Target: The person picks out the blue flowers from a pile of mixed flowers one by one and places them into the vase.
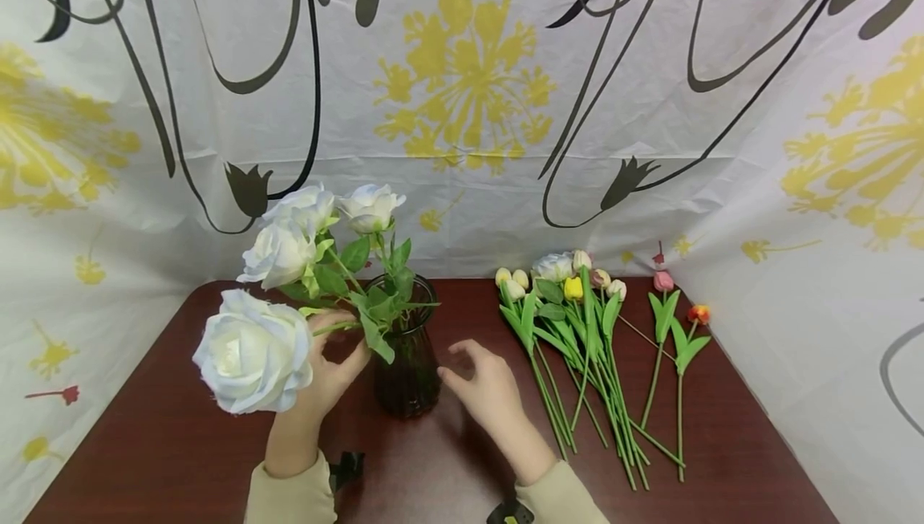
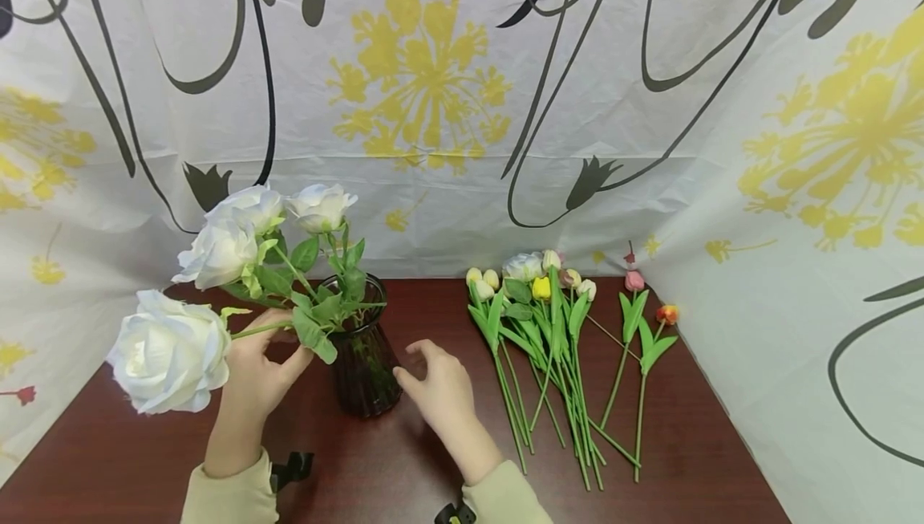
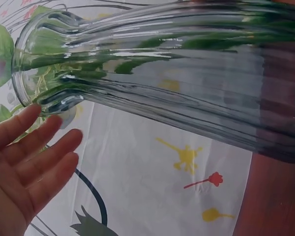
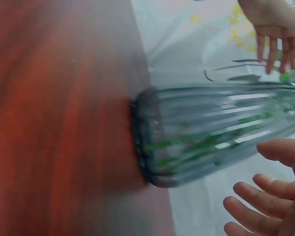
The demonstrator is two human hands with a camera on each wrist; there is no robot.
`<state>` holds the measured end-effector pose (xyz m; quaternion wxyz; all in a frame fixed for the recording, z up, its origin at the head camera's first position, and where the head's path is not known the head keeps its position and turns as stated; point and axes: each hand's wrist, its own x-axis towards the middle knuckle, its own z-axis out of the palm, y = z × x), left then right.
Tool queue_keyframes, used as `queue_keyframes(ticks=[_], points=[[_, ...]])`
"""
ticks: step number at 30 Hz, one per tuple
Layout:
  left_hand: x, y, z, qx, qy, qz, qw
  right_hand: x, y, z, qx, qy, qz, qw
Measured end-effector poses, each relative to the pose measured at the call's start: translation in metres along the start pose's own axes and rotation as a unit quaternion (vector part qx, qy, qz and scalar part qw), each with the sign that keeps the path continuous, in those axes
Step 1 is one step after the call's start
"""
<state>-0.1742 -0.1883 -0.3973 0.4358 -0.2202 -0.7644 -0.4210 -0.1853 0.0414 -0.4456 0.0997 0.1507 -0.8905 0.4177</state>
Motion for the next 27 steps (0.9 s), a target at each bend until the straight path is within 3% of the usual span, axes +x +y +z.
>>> queue_keyframes(ticks=[3,7,12,14,20,27], points=[[-0.002,0.000,-0.002,0.033,-0.030,-0.024,0.9987,0.003,0.001,-0.009,0.001,0.020,0.000,0.9998],[-0.003,0.002,-0.004,0.065,-0.076,-0.087,0.9912,0.005,0.002,-0.023,0.011,0.031,0.012,0.9994],[-0.004,0.005,-0.005,0.111,-0.142,-0.185,0.9659,0.007,0.003,-0.042,0.024,0.038,0.043,0.9981],[-0.005,0.005,-0.004,0.124,-0.155,-0.191,0.9612,0.008,0.004,-0.049,0.022,0.047,0.050,0.9974],[-0.007,0.000,0.002,0.128,-0.171,-0.161,0.9635,0.012,0.011,-0.073,0.000,0.071,0.084,0.9939],[-0.008,-0.003,0.007,0.126,-0.229,-0.198,0.9448,0.012,0.022,-0.104,-0.050,0.100,0.154,0.9817]])
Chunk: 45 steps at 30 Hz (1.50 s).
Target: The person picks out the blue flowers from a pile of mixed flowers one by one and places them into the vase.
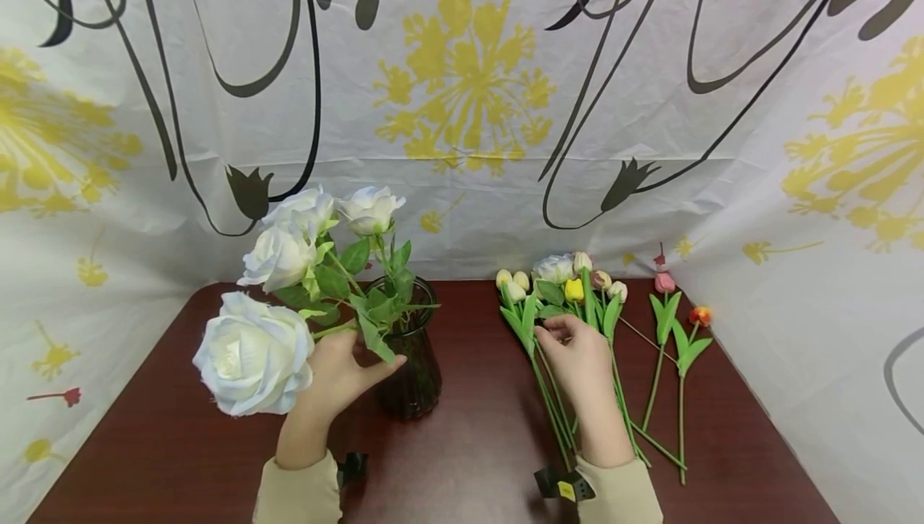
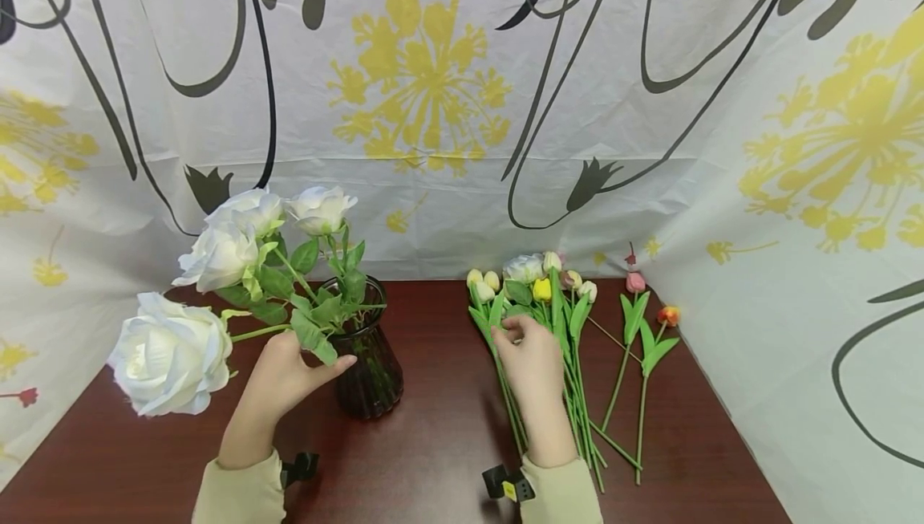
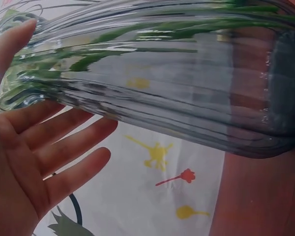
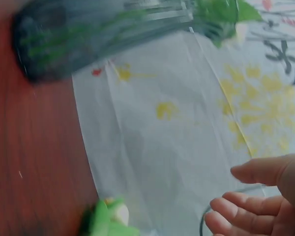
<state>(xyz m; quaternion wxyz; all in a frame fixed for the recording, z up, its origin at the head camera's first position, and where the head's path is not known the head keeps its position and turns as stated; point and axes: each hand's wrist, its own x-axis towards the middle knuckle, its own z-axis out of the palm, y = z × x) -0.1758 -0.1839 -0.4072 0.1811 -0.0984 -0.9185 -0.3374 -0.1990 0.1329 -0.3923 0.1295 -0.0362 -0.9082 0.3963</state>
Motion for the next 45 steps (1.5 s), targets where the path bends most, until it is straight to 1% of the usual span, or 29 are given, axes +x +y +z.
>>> queue_keyframes(ticks=[3,5,7,9,14,18,21,23,27,30,34,39,45], points=[[0.002,-0.002,0.001,-0.005,-0.027,0.000,0.9996,0.004,0.009,-0.011,-0.025,0.006,0.023,0.9994],[0.003,-0.003,0.003,-0.009,-0.037,0.003,0.9993,0.006,0.015,-0.017,-0.038,-0.001,0.037,0.9986],[0.004,-0.004,0.003,-0.013,-0.041,0.009,0.9991,0.008,0.022,-0.023,-0.048,-0.012,0.052,0.9974],[0.004,-0.005,0.004,-0.011,-0.038,0.013,0.9991,0.010,0.029,-0.027,-0.056,-0.025,0.067,0.9959],[0.004,-0.006,0.004,-0.021,-0.030,0.015,0.9992,0.015,0.047,-0.034,-0.054,-0.069,0.108,0.9903],[0.005,-0.007,0.004,-0.037,-0.021,0.018,0.9990,0.017,0.058,-0.037,-0.067,-0.103,0.122,0.9849],[0.005,-0.009,0.004,-0.047,-0.017,0.017,0.9986,0.019,0.064,-0.036,-0.079,-0.120,0.127,0.9814],[0.004,-0.010,0.005,-0.057,-0.019,0.008,0.9982,0.019,0.068,-0.035,-0.078,-0.128,0.134,0.9796],[0.003,-0.012,0.005,-0.079,-0.030,-0.029,0.9960,0.019,0.073,-0.032,-0.069,-0.140,0.147,0.9766],[0.003,-0.013,0.005,-0.092,-0.041,-0.058,0.9932,0.019,0.075,-0.031,-0.059,-0.151,0.156,0.9744],[0.002,-0.015,0.006,-0.115,-0.056,-0.082,0.9884,0.020,0.077,-0.029,-0.042,-0.161,0.162,0.9726],[0.002,-0.016,0.006,-0.140,-0.066,-0.096,0.9833,0.021,0.079,-0.026,-0.024,-0.164,0.164,0.9724],[0.003,-0.016,0.005,-0.134,-0.064,-0.103,0.9835,0.021,0.083,-0.021,-0.020,-0.162,0.164,0.9727]])
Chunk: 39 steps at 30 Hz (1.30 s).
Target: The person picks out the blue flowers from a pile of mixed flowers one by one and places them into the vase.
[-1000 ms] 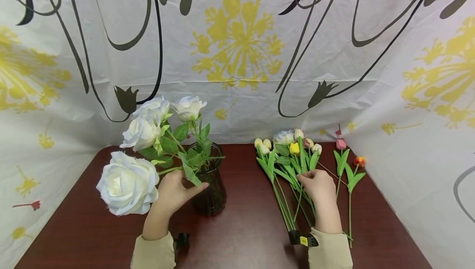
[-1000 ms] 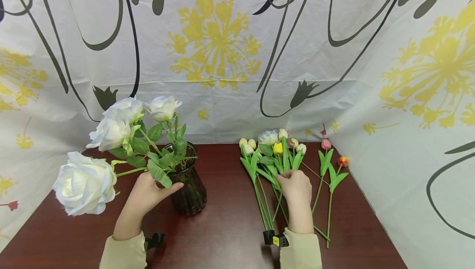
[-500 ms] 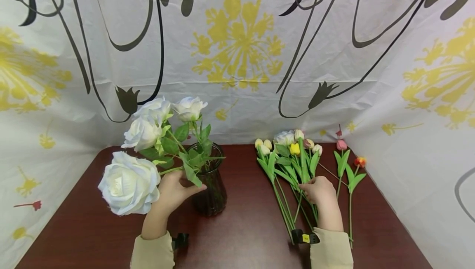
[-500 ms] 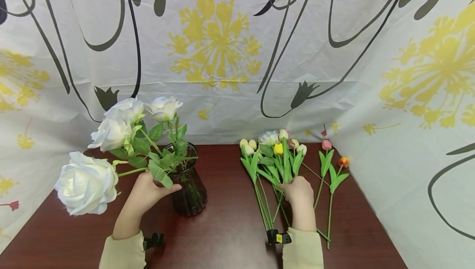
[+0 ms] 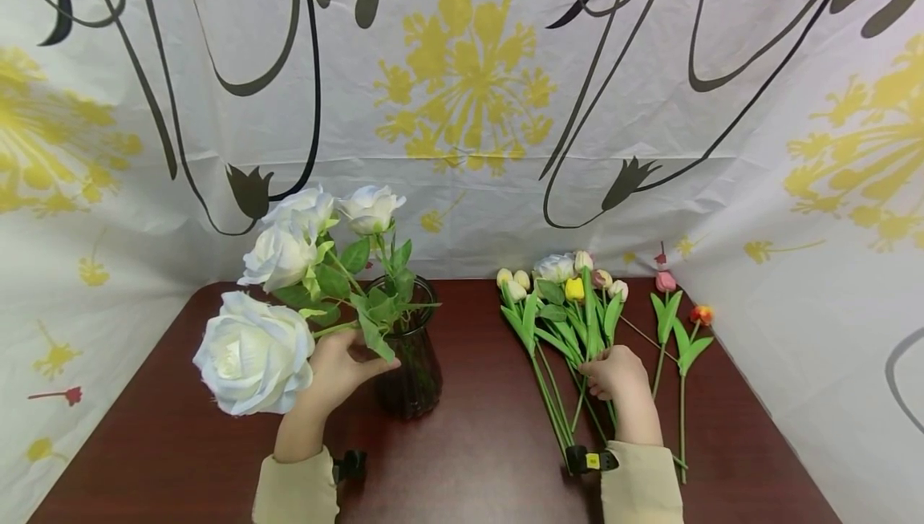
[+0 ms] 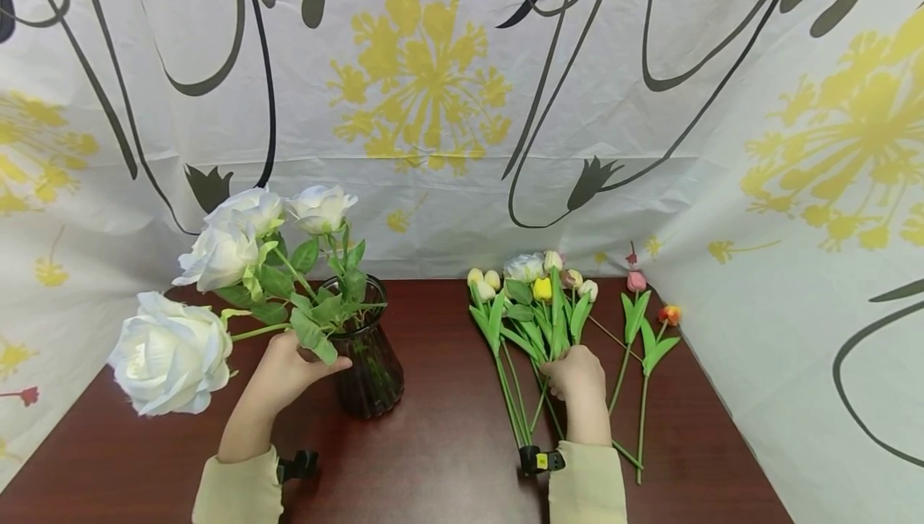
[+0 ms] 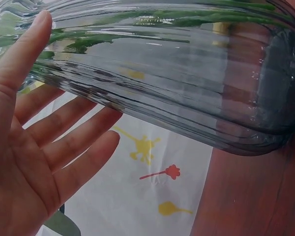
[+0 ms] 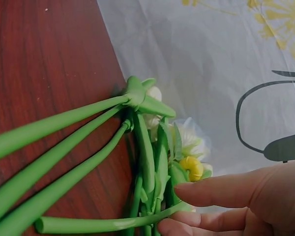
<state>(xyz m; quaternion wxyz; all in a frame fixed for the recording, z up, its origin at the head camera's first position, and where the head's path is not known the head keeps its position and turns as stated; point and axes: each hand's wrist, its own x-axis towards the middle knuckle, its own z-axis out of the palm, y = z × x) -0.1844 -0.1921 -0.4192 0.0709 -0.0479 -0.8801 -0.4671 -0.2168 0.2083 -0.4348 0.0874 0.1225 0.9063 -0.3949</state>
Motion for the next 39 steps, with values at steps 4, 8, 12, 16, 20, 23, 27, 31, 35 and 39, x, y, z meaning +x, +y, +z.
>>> queue_keyframes(ticks=[4,8,12,16,20,23,27,31,35,39], points=[[0.000,0.001,0.000,0.004,0.002,-0.002,1.0000,0.001,0.002,0.002,0.001,0.006,0.003,1.0000],[0.000,0.000,-0.001,0.008,0.005,0.006,0.9999,0.001,0.002,0.004,-0.004,0.013,0.006,0.9999],[0.000,-0.002,-0.003,0.000,-0.007,-0.002,1.0000,0.002,0.002,0.005,-0.011,0.016,0.008,0.9998],[0.000,-0.002,-0.004,-0.010,-0.019,-0.011,0.9997,0.003,0.003,0.006,-0.019,0.018,0.009,0.9996],[-0.001,-0.001,-0.004,-0.018,-0.023,-0.008,0.9995,0.004,0.004,0.006,-0.020,0.020,0.010,0.9996],[-0.001,-0.001,-0.004,-0.027,-0.026,-0.007,0.9993,0.004,0.005,0.005,-0.018,0.021,0.009,0.9996],[-0.002,0.001,-0.004,-0.029,-0.030,-0.004,0.9991,0.002,0.004,0.000,-0.025,0.030,-0.001,0.9992],[-0.003,0.003,-0.004,-0.022,-0.029,-0.003,0.9993,0.000,0.003,-0.007,-0.032,0.038,-0.017,0.9986],[-0.003,0.003,-0.004,-0.020,-0.028,0.000,0.9994,-0.003,0.002,-0.015,-0.035,0.042,-0.028,0.9981],[-0.003,0.003,-0.004,-0.024,-0.028,0.004,0.9993,-0.008,0.001,-0.025,-0.030,0.049,-0.027,0.9980]])
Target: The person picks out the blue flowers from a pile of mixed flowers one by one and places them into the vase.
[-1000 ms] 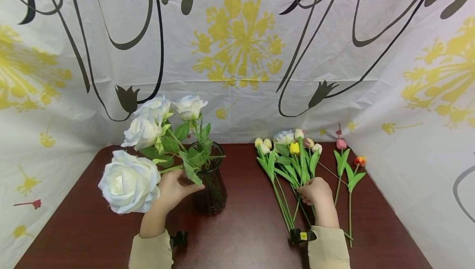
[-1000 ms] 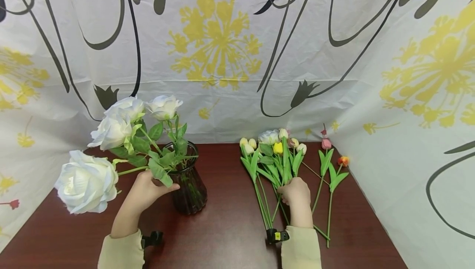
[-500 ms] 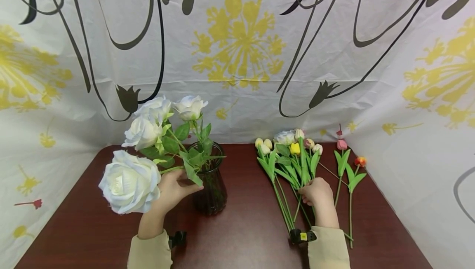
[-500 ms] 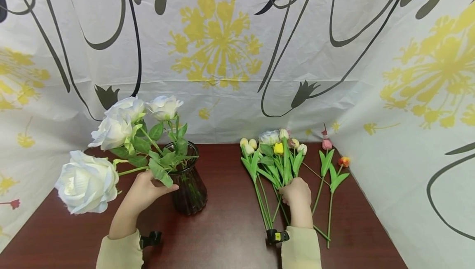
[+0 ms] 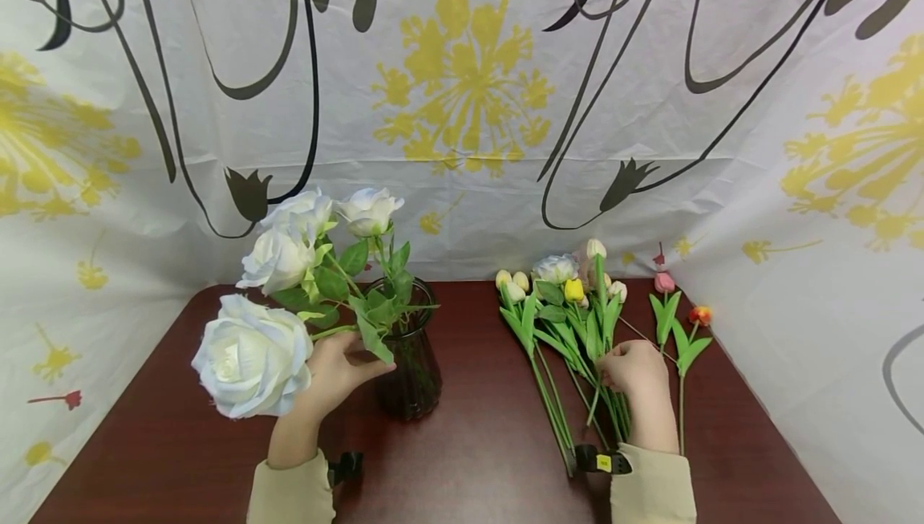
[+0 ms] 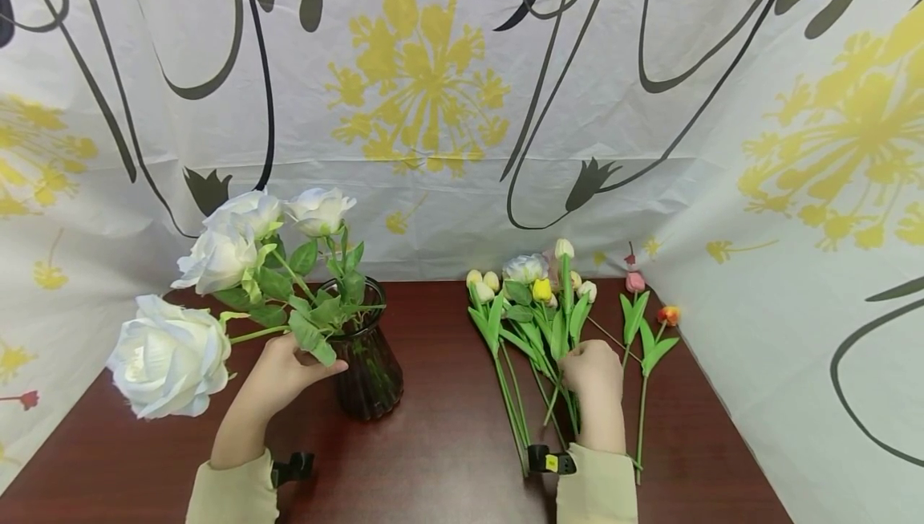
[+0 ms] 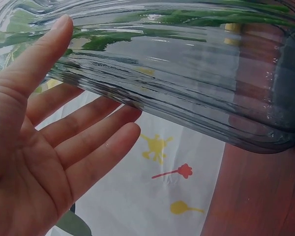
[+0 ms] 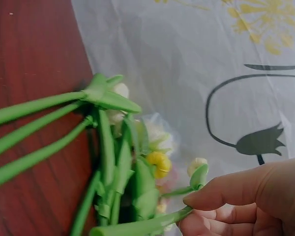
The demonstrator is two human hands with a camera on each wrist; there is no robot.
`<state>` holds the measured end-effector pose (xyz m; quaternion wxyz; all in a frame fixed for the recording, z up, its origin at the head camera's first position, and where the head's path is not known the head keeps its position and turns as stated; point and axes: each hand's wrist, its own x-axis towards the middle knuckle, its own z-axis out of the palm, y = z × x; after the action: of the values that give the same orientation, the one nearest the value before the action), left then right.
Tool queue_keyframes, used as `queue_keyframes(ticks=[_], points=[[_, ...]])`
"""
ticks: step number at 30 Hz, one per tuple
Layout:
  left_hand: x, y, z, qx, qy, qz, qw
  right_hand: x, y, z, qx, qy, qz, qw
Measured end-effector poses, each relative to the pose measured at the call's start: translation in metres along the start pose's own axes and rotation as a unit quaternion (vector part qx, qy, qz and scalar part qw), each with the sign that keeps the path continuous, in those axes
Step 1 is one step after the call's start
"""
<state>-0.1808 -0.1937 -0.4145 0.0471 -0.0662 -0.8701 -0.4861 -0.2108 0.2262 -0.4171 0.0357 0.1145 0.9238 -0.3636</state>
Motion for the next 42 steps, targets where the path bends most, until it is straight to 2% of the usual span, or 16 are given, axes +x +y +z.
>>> queue_keyframes(ticks=[10,21,31,34,36,40,42], points=[[0.000,-0.001,0.000,-0.006,0.004,0.007,0.9999,-0.006,0.015,-0.023,0.013,0.006,0.043,0.9990],[0.001,0.000,0.001,-0.007,0.006,0.008,0.9999,0.002,0.050,-0.027,0.050,-0.003,0.083,0.9953],[-0.001,0.002,0.000,0.004,0.002,0.003,1.0000,0.005,0.067,-0.024,0.078,-0.021,0.126,0.9888],[0.000,0.002,0.000,0.005,0.002,0.003,1.0000,0.006,0.068,-0.023,0.072,-0.023,0.124,0.9894],[0.000,0.001,0.000,0.003,0.003,0.004,1.0000,0.007,0.065,-0.022,0.046,-0.012,0.114,0.9923],[0.000,0.001,-0.001,0.002,0.004,0.003,1.0000,0.006,0.054,-0.021,-0.002,0.019,0.085,0.9962],[0.000,0.002,-0.001,0.004,0.004,-0.002,1.0000,0.006,0.047,-0.021,-0.004,0.020,0.072,0.9972]])
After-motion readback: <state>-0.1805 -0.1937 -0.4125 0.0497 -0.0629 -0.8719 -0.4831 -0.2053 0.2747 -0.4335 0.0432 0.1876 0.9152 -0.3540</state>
